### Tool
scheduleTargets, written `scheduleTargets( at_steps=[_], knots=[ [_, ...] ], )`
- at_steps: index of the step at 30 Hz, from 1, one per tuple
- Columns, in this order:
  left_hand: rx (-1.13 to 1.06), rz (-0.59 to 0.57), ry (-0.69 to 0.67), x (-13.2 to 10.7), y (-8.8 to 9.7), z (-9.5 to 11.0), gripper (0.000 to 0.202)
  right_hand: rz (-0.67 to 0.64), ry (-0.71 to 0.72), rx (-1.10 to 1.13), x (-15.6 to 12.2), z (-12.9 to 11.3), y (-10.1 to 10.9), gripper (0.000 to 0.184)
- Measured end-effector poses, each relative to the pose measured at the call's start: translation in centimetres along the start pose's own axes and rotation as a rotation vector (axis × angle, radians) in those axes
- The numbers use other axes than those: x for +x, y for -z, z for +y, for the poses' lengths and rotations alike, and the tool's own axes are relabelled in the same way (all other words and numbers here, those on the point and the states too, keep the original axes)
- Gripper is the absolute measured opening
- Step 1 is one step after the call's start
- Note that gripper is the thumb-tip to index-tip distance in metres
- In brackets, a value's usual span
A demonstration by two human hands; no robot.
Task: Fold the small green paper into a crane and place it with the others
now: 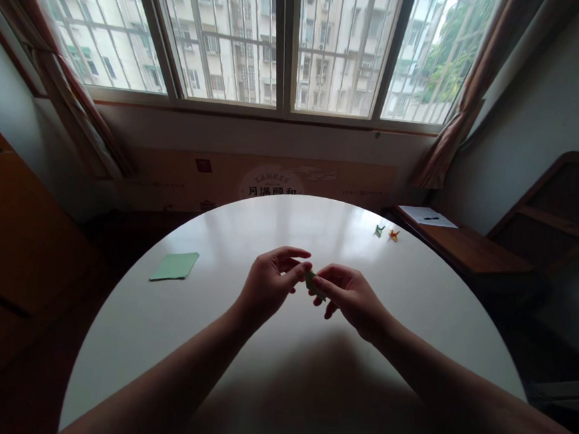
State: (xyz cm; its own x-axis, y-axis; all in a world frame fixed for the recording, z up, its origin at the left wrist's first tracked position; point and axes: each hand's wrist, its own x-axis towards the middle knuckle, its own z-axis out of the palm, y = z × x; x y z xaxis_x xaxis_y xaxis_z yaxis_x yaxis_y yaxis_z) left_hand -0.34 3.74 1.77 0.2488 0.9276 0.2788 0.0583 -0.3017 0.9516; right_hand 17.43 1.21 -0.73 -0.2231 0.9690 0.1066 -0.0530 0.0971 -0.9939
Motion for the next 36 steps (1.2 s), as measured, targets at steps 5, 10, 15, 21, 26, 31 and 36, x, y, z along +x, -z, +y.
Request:
scheduleTargets(
  at_steps=[5,10,15,21,26,31,36],
  knots=[
    [-0.049,0.128,0.047,0.1,0.1,0.6,0.037,0.080,0.012,0.088,-0.1,-0.4,0.0,0.032],
    [-0.022,-0.020,0.102,-0.1,0.0,0.5,0.031,0.082,-0.015,0.152,-0.2,-0.5,0.1,0.030],
    [-0.035,-0.039,0.113,-0.2,-0.3,0.3,0.027,0.054,0.003,0.109,-0.2,-0.4,-0.2,0.029],
    [0.030,-0.062,0.067,-0.5,-0.3,0.6,0.024,0.113,0.137,0.115,-0.4,-0.1,-0.4,0.026],
    [0.010,-0.046,0.058,-0.7,-0.5,1.2,0.025,0.131,0.241,0.088,-0.5,-0.3,-0.5,0.021],
    [-0.007,-0.008,0.040,-1.0,-0.7,2.0,0.024,0.146,0.314,0.051,-1.0,-0.7,-0.6,0.018],
    [0.129,0.029,-0.059,-1.6,-0.8,2.3,0.021,0.207,0.361,0.036,-1.2,-1.1,-0.6,0.016]
  ],
)
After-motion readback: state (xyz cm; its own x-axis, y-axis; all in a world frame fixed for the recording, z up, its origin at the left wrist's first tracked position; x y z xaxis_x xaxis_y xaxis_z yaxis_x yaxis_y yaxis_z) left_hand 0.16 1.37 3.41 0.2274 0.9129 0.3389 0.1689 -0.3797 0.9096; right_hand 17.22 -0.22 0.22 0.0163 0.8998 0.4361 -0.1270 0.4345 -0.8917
